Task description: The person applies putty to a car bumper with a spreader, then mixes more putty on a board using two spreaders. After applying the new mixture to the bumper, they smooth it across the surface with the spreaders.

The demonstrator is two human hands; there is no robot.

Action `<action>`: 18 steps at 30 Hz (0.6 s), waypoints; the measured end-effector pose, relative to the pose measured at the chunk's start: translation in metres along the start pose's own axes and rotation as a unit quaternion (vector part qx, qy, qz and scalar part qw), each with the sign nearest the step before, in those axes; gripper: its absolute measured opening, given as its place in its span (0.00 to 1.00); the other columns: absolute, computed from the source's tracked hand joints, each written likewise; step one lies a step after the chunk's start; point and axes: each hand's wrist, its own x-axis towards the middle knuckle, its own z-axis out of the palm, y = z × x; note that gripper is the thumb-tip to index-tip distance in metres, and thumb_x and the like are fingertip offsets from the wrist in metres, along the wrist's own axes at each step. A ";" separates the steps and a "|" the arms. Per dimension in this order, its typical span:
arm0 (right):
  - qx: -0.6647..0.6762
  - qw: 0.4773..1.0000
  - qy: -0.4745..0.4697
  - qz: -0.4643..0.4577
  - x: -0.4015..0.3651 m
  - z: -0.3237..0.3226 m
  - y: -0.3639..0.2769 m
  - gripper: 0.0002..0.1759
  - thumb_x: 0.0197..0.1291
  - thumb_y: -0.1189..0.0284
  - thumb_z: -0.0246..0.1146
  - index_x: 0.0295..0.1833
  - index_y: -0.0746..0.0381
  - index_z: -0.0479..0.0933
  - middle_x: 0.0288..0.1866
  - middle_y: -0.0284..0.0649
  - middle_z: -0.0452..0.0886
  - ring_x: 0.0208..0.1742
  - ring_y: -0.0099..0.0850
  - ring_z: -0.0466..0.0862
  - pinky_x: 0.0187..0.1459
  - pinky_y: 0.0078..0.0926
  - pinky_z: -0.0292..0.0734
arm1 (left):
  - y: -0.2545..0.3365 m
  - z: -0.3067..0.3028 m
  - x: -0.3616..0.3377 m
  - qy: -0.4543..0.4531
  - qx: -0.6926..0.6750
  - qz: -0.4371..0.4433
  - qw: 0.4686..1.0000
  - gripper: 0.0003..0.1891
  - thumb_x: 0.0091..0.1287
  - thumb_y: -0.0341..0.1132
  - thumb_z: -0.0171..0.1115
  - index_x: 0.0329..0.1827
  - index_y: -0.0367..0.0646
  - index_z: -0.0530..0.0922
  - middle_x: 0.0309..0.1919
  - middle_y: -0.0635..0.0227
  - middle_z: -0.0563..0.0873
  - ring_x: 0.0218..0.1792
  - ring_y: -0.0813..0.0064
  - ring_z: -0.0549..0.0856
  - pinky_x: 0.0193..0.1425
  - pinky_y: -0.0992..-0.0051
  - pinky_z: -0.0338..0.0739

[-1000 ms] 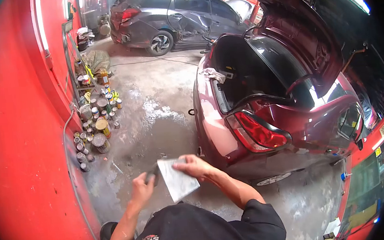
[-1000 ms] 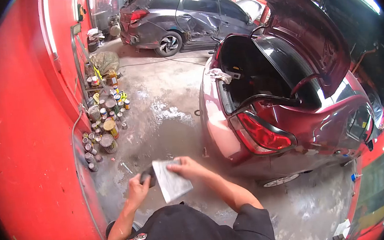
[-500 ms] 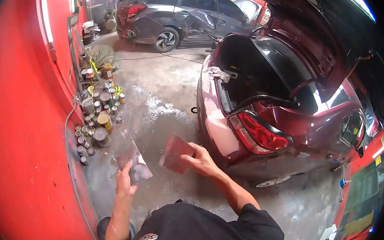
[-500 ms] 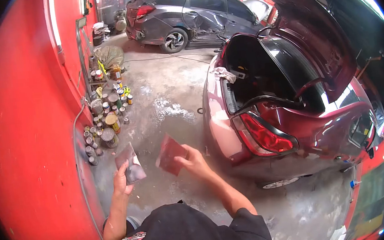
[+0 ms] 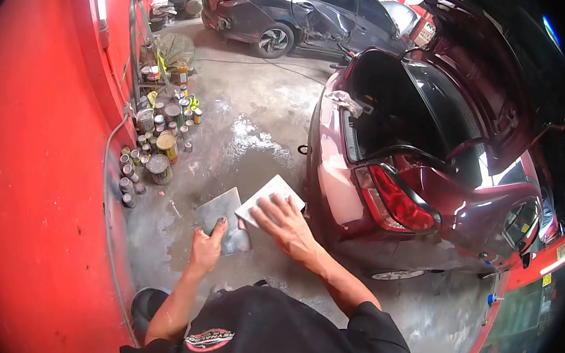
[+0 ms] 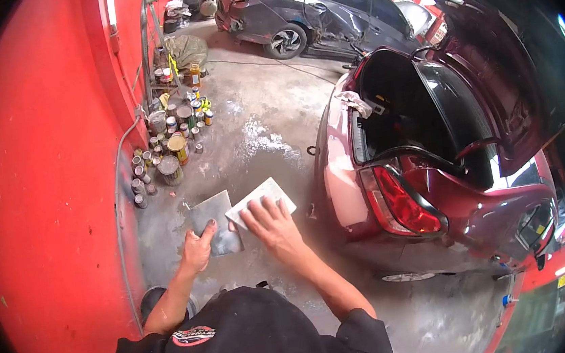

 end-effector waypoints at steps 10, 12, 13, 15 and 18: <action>0.114 0.985 -0.125 -0.032 -0.034 0.051 -0.034 0.39 0.52 0.78 0.61 0.73 0.48 0.71 0.70 0.38 0.74 0.72 0.41 0.72 0.69 0.59 0.63 | 0.019 -0.030 0.032 0.098 -0.011 -0.085 0.991 0.18 0.75 0.44 0.61 0.42 0.34 0.84 0.30 0.73 0.82 0.27 0.80 0.77 0.31 0.70 0.73; 0.144 0.987 -0.072 0.029 -0.019 0.029 -0.035 0.35 0.53 0.82 0.60 0.68 0.49 0.77 0.64 0.38 0.80 0.67 0.40 0.77 0.68 0.60 0.66 | 0.033 -0.022 0.047 0.077 -0.145 -0.091 0.982 0.19 0.75 0.45 0.59 0.50 0.34 0.82 0.37 0.70 0.84 0.34 0.78 0.82 0.40 0.70 0.78; 0.178 0.982 -0.032 0.054 -0.011 0.017 -0.032 0.36 0.50 0.84 0.63 0.68 0.49 0.77 0.66 0.38 0.79 0.69 0.42 0.76 0.69 0.62 0.65 | 0.035 -0.018 0.052 0.069 -0.213 -0.093 0.970 0.20 0.75 0.45 0.59 0.54 0.34 0.80 0.41 0.68 0.85 0.38 0.77 0.84 0.45 0.70 0.81; 0.221 0.971 0.078 0.049 0.008 -0.001 -0.026 0.37 0.48 0.83 0.66 0.67 0.50 0.78 0.69 0.40 0.77 0.72 0.44 0.74 0.70 0.62 0.64 | 0.026 -0.009 0.057 -0.026 -0.258 -0.116 0.959 0.21 0.77 0.45 0.55 0.61 0.35 0.77 0.53 0.61 0.85 0.51 0.69 0.87 0.58 0.66 0.82; 0.248 0.961 0.118 0.026 0.028 -0.009 -0.021 0.37 0.48 0.83 0.66 0.68 0.52 0.78 0.72 0.41 0.75 0.75 0.49 0.70 0.71 0.63 0.63 | 0.024 0.020 0.067 -0.139 -0.404 -0.197 0.882 0.19 0.78 0.42 0.55 0.62 0.37 0.75 0.53 0.60 0.86 0.52 0.66 0.87 0.59 0.65 0.82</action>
